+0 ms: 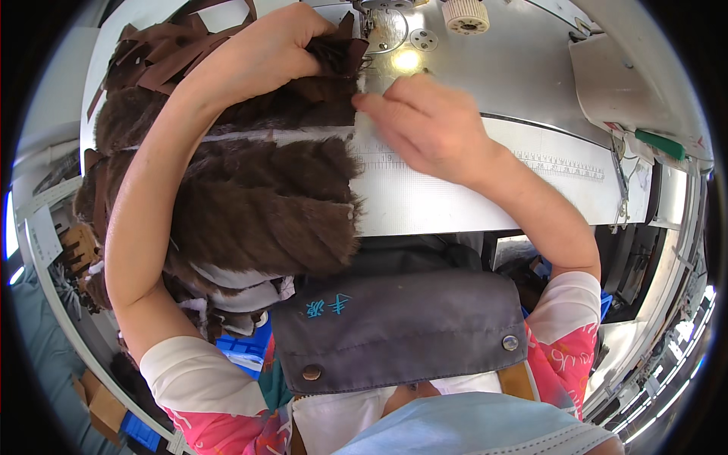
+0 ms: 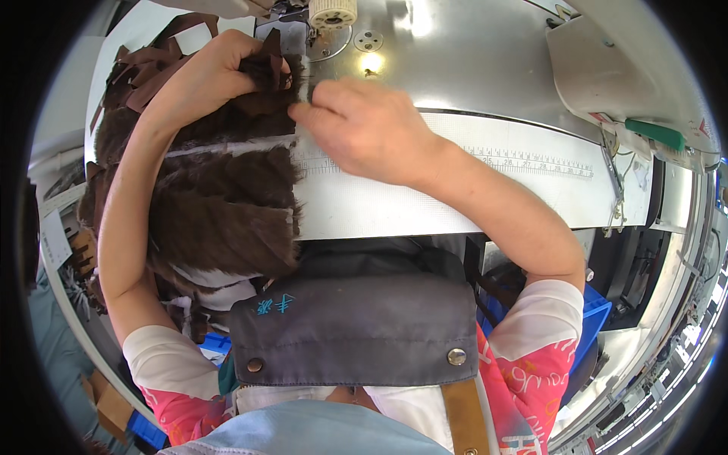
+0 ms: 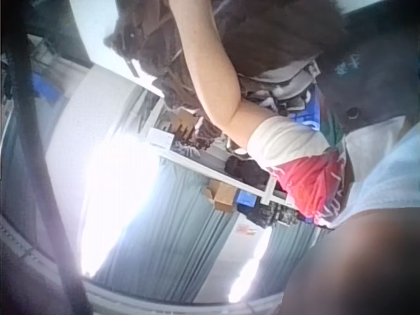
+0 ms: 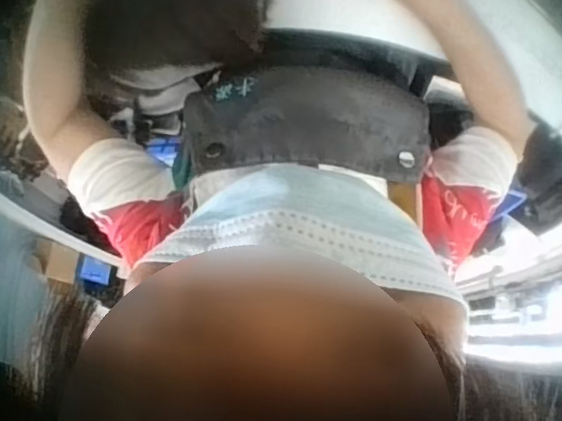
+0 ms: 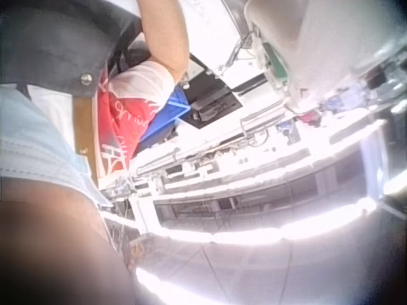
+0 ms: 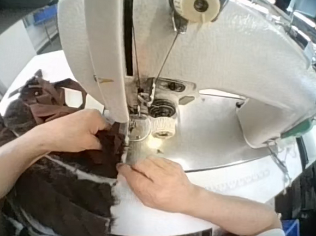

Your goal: Sewing fabric strips onto pieces of fur using an industrial sewing machine.

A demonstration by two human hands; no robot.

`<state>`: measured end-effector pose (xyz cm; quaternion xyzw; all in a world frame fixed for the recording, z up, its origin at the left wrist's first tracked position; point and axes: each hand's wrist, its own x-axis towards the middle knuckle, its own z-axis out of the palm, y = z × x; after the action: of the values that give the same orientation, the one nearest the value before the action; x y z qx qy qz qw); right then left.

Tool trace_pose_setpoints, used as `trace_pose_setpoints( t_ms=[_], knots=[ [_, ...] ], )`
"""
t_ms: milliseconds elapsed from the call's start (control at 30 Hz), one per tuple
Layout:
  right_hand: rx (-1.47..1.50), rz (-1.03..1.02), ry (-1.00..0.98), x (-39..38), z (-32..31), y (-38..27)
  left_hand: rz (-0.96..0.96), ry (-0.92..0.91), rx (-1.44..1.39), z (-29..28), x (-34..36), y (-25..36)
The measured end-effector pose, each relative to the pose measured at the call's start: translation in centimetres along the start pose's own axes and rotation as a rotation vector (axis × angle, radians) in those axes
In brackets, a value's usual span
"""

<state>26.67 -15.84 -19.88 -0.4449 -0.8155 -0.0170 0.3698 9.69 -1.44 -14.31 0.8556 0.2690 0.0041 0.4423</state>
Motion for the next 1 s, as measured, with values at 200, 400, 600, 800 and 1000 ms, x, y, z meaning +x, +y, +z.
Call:
trace_pose_setpoints(
  t_ms=[200,400,600,800,1000],
  knots=[
    [-0.146,-0.031,-0.087,0.5,0.5,0.5,0.010,-0.003,0.049,-0.3,0.0,-0.1],
    [-0.149,-0.012,-0.131,0.3,0.2,0.3,0.472,0.420,0.460,0.9,-4.1,1.3],
    [-0.159,0.026,-0.182,0.5,0.0,-0.1,0.682,0.366,0.949,3.1,-5.1,-1.1],
    [-0.326,-0.103,-0.102,0.8,-0.1,0.0,0.626,0.390,0.686,3.7,-4.7,-2.7],
    [-0.345,0.010,-0.149,0.5,-0.5,1.4,0.561,0.433,0.654,4.0,-3.1,-2.4]
  ],
)
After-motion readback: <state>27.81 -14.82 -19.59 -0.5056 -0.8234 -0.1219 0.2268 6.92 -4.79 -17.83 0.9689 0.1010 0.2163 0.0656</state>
